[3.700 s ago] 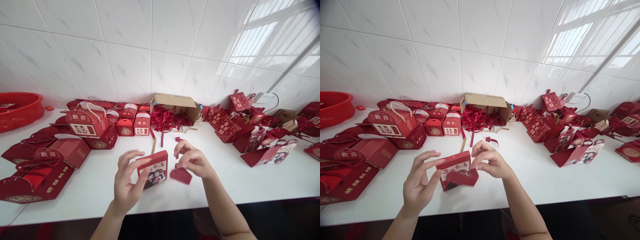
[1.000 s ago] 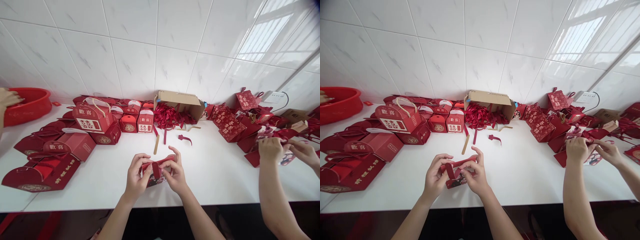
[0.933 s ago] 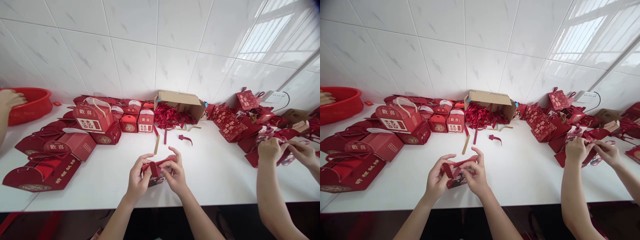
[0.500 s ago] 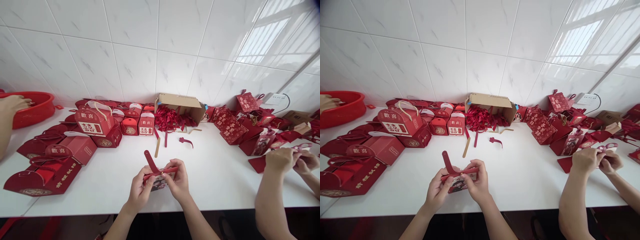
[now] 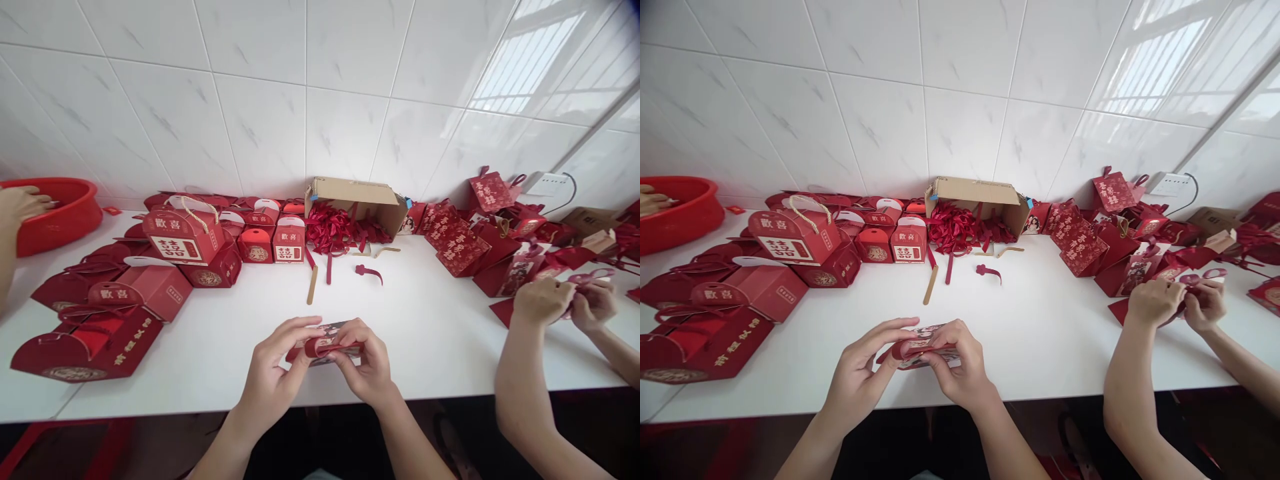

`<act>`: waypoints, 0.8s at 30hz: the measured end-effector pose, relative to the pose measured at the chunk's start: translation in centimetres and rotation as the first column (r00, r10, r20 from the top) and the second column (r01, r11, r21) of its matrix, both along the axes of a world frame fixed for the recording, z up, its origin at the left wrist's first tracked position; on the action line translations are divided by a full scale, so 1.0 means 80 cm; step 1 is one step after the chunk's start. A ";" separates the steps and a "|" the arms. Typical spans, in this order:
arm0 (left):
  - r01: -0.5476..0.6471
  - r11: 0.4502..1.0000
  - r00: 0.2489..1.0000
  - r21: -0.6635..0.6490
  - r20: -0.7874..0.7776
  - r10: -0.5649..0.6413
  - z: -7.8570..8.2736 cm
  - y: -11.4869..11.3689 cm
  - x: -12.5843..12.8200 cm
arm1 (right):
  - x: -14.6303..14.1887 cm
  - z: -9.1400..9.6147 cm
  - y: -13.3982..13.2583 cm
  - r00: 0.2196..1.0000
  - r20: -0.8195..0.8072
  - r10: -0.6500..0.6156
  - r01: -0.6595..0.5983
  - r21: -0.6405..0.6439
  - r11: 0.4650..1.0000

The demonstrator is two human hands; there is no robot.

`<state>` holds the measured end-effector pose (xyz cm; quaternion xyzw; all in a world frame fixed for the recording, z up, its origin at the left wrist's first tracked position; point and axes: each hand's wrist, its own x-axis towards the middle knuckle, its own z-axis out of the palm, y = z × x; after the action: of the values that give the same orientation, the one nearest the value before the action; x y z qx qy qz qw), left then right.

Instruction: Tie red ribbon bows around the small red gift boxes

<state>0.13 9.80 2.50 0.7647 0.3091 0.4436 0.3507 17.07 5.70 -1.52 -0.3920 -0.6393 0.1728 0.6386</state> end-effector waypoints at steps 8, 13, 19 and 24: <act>0.167 0.923 0.973 -0.346 0.212 -0.096 -0.002 -0.013 0.006 | 0.002 0.003 -0.007 0.996 -0.062 0.064 -0.065 -0.003 0.998; 0.147 0.930 0.971 -0.338 0.229 -0.070 -0.003 -0.015 0.005 | 0.001 0.004 -0.009 0.996 -0.066 0.068 -0.068 -0.003 0.998; 0.084 0.953 0.974 -0.291 0.224 -0.017 -0.008 -0.015 0.003 | 0.002 0.004 -0.010 0.992 -0.071 0.101 -0.102 -0.006 0.995; 0.099 0.957 0.971 -0.271 0.236 -0.034 -0.010 -0.016 0.000 | 0.001 0.005 -0.009 0.992 -0.069 0.108 -0.108 -0.002 0.994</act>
<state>0.16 8.56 1.69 0.6609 0.3003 0.4682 0.5037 17.16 4.99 -1.14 -0.3524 -0.6367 0.2223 0.6489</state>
